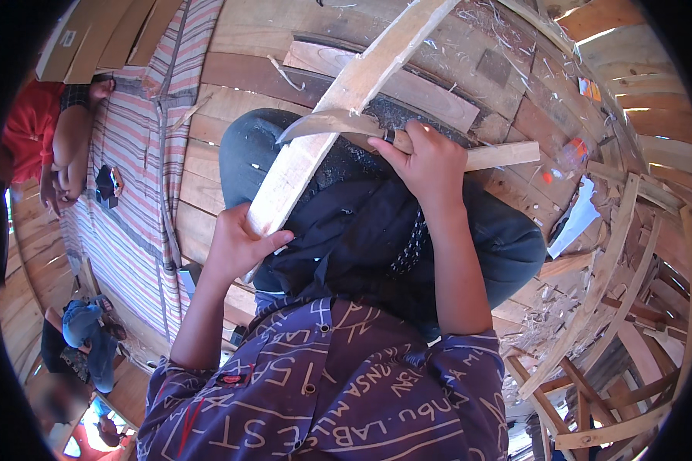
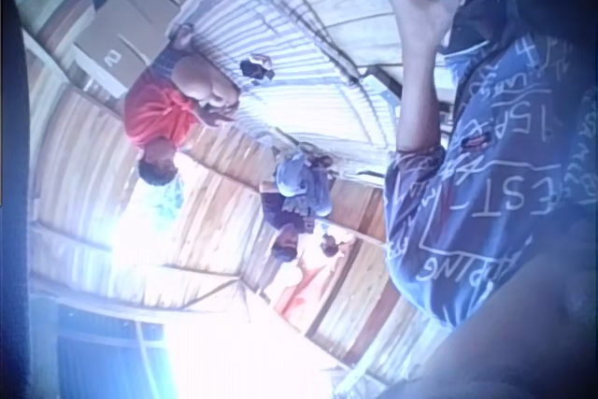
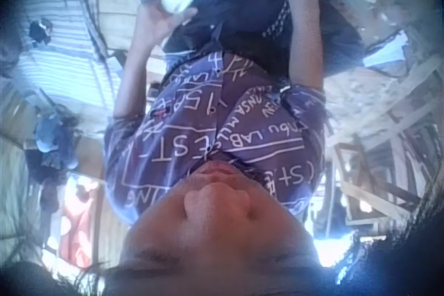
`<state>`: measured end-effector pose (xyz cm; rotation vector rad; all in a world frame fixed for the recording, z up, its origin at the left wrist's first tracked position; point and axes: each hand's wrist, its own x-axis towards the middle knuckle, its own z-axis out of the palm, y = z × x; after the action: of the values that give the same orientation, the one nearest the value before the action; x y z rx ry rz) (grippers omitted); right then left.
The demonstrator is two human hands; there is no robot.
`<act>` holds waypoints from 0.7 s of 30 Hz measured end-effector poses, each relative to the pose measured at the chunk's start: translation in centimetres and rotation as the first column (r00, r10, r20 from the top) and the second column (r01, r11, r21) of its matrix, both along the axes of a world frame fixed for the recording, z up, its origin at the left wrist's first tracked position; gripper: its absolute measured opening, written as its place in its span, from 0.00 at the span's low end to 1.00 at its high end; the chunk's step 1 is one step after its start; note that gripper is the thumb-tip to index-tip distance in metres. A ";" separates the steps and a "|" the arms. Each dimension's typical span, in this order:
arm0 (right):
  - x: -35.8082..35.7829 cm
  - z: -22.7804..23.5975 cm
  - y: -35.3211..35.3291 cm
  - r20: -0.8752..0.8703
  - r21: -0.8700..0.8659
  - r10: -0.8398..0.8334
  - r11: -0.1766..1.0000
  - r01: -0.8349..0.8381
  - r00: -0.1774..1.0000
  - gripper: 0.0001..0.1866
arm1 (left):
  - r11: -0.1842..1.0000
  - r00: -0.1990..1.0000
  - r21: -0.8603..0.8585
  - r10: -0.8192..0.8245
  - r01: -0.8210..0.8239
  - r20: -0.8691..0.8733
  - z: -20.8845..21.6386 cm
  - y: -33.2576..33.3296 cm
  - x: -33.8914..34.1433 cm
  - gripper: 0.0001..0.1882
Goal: The person carves and shapes a piece of wood using a knife by hand while sitting on the floor.
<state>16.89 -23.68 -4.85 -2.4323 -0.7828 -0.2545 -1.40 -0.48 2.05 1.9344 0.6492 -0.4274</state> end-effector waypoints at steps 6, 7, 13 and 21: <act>-4.0 -0.7 1.1 -0.296 0.162 0.113 0.985 -0.067 0.949 0.24 | 0.992 0.994 0.123 -0.016 0.003 0.107 -0.8 -0.3 -1.0 0.29; -4.4 -0.7 0.9 -0.318 0.160 0.137 0.983 -0.090 0.938 0.24 | 0.990 0.990 0.141 -0.029 0.009 0.138 -1.2 -0.3 -1.3 0.30; -4.3 -1.3 -0.4 -0.359 0.235 0.147 0.970 -0.063 0.922 0.23 | 0.969 0.961 0.231 0.023 -0.089 0.274 -3.2 -0.9 -2.7 0.29; -4.1 -2.7 -1.8 -0.235 0.547 0.230 0.835 -0.067 0.944 0.19 | 0.932 0.959 0.319 0.084 -0.171 0.270 -1.9 -1.8 -3.7 0.24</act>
<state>12.80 -25.49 -7.58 -1.8136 -0.6572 -0.0354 -5.14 -2.26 0.19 2.2089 0.7115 0.0215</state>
